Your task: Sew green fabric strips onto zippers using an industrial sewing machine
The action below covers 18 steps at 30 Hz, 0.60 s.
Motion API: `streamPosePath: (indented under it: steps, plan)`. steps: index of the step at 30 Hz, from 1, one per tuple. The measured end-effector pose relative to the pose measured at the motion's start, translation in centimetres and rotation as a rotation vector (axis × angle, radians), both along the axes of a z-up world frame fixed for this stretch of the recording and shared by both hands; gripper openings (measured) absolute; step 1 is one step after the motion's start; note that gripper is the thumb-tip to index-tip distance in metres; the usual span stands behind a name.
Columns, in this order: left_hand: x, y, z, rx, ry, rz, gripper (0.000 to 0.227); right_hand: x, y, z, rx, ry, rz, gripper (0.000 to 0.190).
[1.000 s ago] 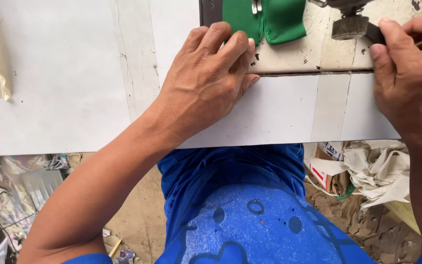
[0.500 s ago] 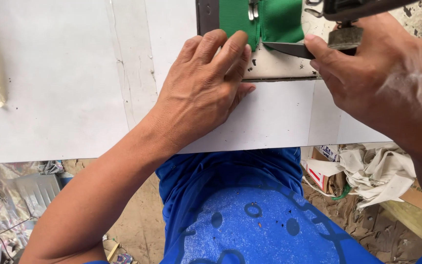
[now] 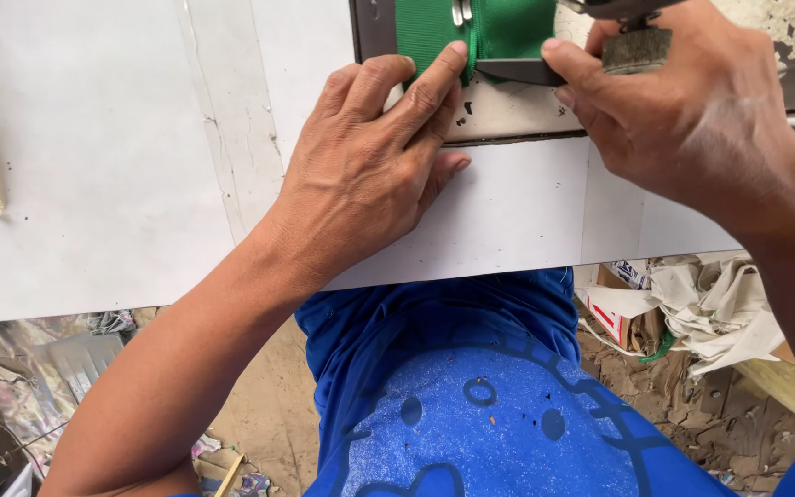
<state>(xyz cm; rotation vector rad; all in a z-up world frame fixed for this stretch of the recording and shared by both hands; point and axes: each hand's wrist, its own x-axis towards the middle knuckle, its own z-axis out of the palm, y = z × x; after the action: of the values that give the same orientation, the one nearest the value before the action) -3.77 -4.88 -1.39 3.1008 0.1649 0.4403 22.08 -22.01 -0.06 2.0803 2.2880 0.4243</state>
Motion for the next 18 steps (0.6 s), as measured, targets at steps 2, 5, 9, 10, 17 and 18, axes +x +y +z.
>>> streamPosePath:
  steps: [2, 5, 9, 10, 17, 18]
  plan:
    - [0.0, -0.1, 0.1, -0.007, 0.005, -0.005, 0.051, 0.3, 0.6, -0.6, 0.043, 0.002, 0.034, 0.027]
    - [0.0, -0.1, 0.4, -0.018, 0.011, -0.009, 0.050, 1.2, 1.6, -0.7, 0.093, -0.016, 0.140, 0.021]
    - [-0.1, 0.0, 0.3, -0.026, 0.005, -0.006, 0.047, 3.2, 2.4, -1.4, 0.032, -0.133, 0.199, 0.016]
    - [-0.1, 0.0, 0.3, -0.026, 0.009, -0.007, 0.047, 3.5, 2.4, -1.8, 0.032, -0.129, 0.199, 0.016]
    - [-0.2, -0.1, 0.4, -0.049, -0.006, 0.002, 0.046, 4.1, 2.7, -2.6, -0.002, 0.063, 0.231, 0.024]
    - [-0.1, 0.0, 0.4, -0.050, -0.018, -0.003, 0.044, 4.0, 2.8, -2.4, 0.046, -0.101, 0.263, 0.016]
